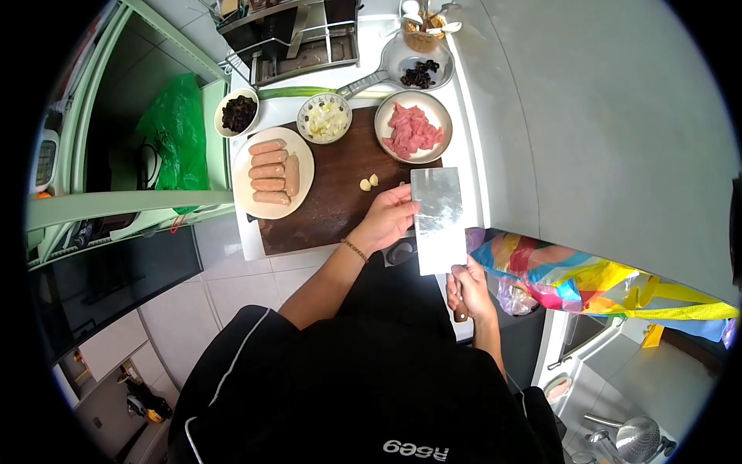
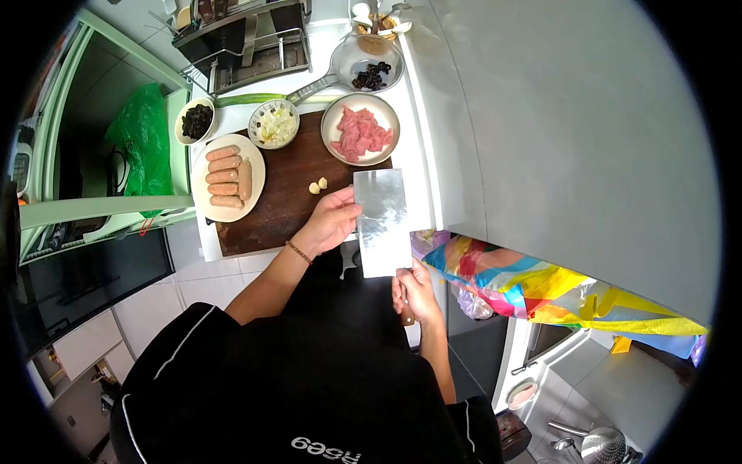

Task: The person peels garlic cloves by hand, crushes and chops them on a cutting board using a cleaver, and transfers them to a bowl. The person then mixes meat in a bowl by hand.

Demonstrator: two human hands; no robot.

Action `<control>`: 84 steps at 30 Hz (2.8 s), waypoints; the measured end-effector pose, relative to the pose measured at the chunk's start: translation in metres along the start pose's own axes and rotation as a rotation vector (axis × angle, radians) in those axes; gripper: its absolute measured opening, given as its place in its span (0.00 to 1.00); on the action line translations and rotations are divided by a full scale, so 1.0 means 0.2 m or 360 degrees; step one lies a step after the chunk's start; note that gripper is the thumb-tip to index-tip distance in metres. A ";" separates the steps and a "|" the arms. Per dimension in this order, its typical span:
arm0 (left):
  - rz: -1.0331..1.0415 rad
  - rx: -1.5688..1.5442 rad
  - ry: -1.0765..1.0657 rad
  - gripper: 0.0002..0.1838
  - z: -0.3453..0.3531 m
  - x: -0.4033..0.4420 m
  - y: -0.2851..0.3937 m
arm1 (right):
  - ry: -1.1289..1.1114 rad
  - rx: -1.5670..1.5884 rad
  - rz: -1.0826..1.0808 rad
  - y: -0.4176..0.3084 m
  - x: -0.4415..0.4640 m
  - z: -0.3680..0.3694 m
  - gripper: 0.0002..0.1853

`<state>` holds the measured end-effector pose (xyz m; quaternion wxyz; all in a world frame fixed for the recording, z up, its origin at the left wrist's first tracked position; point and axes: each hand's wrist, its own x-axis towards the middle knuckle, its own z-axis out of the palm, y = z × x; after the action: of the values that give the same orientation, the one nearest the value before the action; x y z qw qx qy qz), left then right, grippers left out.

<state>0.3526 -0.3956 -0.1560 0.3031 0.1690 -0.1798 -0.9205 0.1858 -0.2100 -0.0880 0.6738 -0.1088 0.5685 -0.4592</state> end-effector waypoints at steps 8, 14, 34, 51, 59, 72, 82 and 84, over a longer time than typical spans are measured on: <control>0.0296 0.0677 0.0672 0.14 -0.12 0.03 -0.04 | 0.0221 0.0010 -0.0065 0.16 -0.03 -0.10 0.10; 0.0766 0.2358 0.0139 0.29 -0.10 0.06 -0.08 | 0.0139 0.0200 -0.0060 0.25 0.11 -0.11 0.10; 0.0644 0.3104 0.0055 0.41 -0.03 0.08 -0.18 | 0.0290 -0.0043 -0.0270 0.49 0.36 0.06 0.06; 0.0878 0.3124 0.0408 0.50 0.29 -0.14 0.17 | -0.0041 -0.0311 -0.0263 -0.04 0.11 0.39 0.08; 0.0569 0.2973 0.0870 0.40 -0.17 0.12 0.79 | -0.0153 -0.0772 -0.0286 -0.46 0.56 0.91 0.10; 0.1052 0.2820 0.0276 0.29 -0.25 0.02 0.97 | -0.0128 -0.0966 -0.0164 -0.75 0.59 0.98 0.10; 0.0774 0.3561 0.0799 0.24 -0.25 -0.07 0.98 | -0.0038 -0.1077 -0.0195 -0.84 0.47 0.93 0.10; 0.1201 0.3174 0.1037 0.11 -0.29 -0.07 0.98 | -0.0018 -0.1048 -0.0375 -0.83 0.37 0.85 0.09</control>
<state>0.4851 -0.5463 -0.1187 0.3247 0.5046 -0.7902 -0.1245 0.2460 -0.4200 0.0300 0.5481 -0.3878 0.6658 -0.3253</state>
